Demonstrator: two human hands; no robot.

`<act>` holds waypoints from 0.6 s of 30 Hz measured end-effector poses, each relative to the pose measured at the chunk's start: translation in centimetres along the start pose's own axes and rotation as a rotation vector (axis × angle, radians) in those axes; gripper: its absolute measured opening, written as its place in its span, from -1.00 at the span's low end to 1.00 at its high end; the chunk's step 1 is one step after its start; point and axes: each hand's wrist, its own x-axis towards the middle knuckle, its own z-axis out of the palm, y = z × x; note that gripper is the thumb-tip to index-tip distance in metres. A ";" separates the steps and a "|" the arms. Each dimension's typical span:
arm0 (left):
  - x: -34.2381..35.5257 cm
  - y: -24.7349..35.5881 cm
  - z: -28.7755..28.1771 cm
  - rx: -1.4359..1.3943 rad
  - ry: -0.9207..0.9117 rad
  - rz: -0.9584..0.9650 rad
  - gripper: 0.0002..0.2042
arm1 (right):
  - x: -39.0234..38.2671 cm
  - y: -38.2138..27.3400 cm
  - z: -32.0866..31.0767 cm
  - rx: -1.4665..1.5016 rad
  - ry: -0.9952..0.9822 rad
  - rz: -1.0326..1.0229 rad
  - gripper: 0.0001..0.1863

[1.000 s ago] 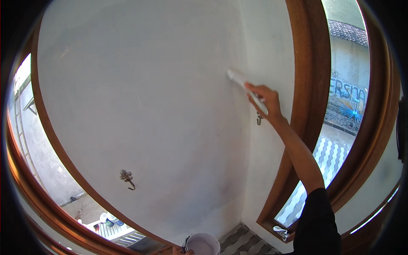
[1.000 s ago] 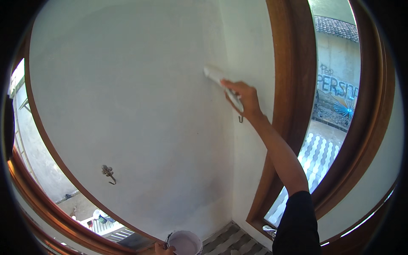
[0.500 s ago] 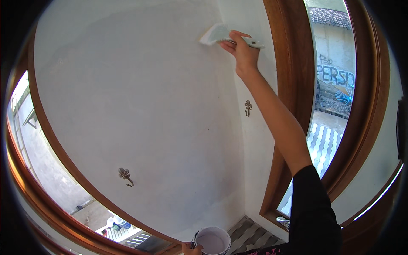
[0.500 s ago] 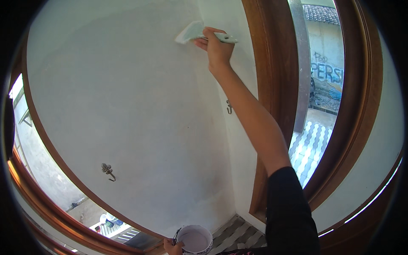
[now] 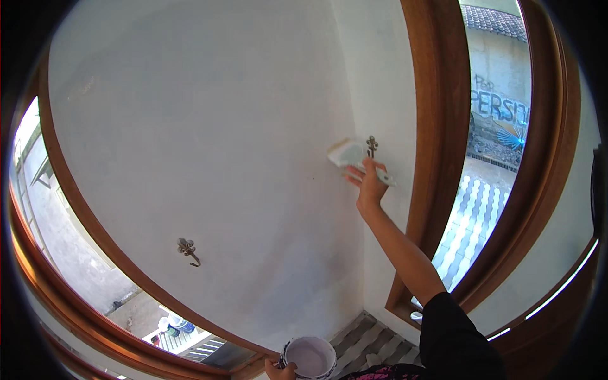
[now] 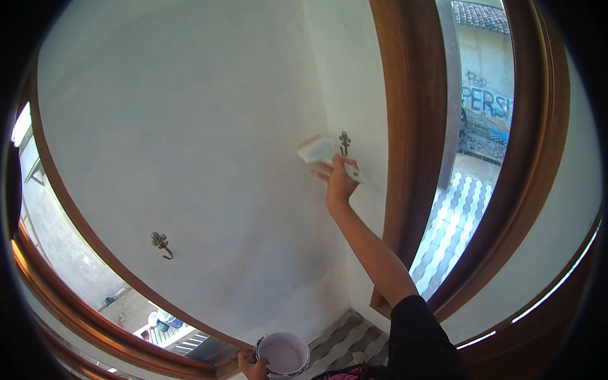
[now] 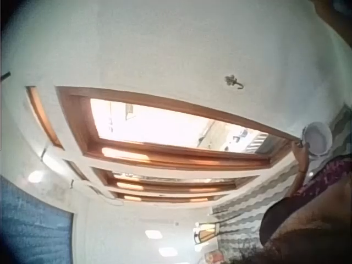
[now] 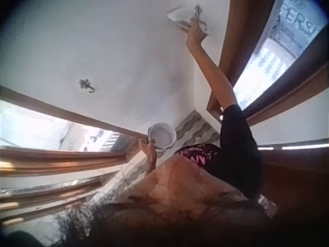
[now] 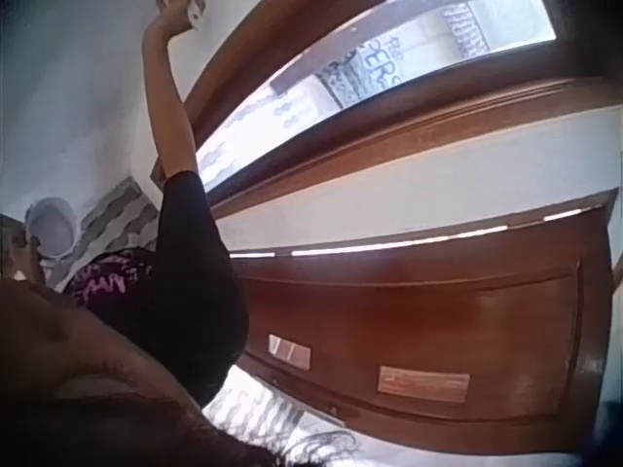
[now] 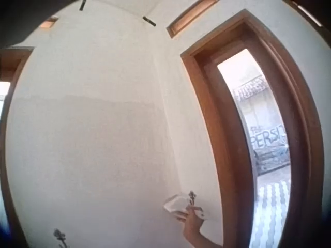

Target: Painting an interior wall using a brush and white paint from a bucket.

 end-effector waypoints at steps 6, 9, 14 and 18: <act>-0.9 1.9 -0.3 -0.087 -0.044 -0.113 -0.72 | -1.3 5.1 -14.7 -0.206 0.103 0.197 -0.82; -1.5 1.8 -0.7 -0.119 -0.049 -0.110 -0.72 | -1.2 6.2 -17.8 -0.284 0.182 0.315 -0.79; -2.7 2.3 -2.2 -0.117 -0.077 -0.163 -0.72 | -0.4 5.7 -11.4 -0.563 0.159 0.171 -0.73; -2.8 1.7 -3.0 -0.020 -0.058 -0.253 -0.72 | -0.2 1.4 -3.2 -0.660 0.025 0.041 -0.80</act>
